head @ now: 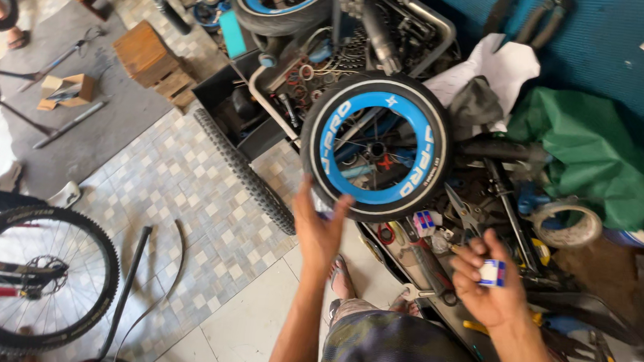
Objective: The person wipes a small bicycle wheel with a cloth, rotating it to clean the tire and rim, and then opens a small box to retrieve a bearing.
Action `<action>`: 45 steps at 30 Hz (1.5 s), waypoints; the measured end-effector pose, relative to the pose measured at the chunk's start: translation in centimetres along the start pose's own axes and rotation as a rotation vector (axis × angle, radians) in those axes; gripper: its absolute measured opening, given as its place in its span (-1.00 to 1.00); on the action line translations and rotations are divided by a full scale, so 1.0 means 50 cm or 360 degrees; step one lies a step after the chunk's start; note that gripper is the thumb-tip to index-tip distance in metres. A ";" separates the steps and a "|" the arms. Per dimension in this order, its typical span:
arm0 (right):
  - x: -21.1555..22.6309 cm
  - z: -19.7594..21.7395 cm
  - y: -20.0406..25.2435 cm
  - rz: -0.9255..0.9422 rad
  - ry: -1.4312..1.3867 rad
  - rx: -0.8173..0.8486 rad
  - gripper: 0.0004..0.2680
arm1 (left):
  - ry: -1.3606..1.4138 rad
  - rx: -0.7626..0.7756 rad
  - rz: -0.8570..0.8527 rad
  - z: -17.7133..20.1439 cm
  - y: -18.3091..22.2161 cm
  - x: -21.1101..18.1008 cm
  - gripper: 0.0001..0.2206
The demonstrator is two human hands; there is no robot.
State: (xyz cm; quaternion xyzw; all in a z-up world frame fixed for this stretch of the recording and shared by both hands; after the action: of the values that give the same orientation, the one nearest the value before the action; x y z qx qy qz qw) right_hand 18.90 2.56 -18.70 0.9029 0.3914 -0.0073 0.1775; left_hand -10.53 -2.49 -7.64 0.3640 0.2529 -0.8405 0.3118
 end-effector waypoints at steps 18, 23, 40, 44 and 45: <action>0.064 -0.015 0.013 0.0199 0.0189 -0.0082 -0.71 | 0.0940 0.0393 0.0161 -0.045 0.112 -0.176 -0.44; 0.058 -0.026 0.025 0.0212 0.0147 -0.0022 -0.70 | 0.0969 0.0505 0.0133 -0.043 0.117 -0.188 -0.43; 0.031 -0.055 0.024 0.0496 0.0945 -0.0311 -0.61 | 0.0312 0.0370 0.0476 -0.048 -0.064 0.097 -0.53; 0.022 -0.111 0.036 0.0510 0.1271 -0.0184 -0.60 | -0.0183 -0.0163 -0.0466 0.012 -0.042 -0.058 -0.30; 0.019 -0.124 0.037 0.0512 0.1334 -0.0161 -0.59 | -0.0168 -0.0195 -0.0654 0.019 -0.028 -0.100 -0.31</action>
State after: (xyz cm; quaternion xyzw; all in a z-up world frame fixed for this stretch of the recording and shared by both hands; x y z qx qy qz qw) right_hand 20.09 4.06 -12.44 0.8675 0.2839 0.4058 0.0463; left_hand -9.24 -0.48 -2.96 0.2405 0.3557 -0.8873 0.1683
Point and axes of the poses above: each hand's wrist, its own y-axis away from the middle knuckle, its own z-axis out of the back of the hand, x = y × z, the point moved 5 cm from there along -y, towards the middle knuckle, and after that the axes turned 6 degrees about -y, right-handed, at the moved point
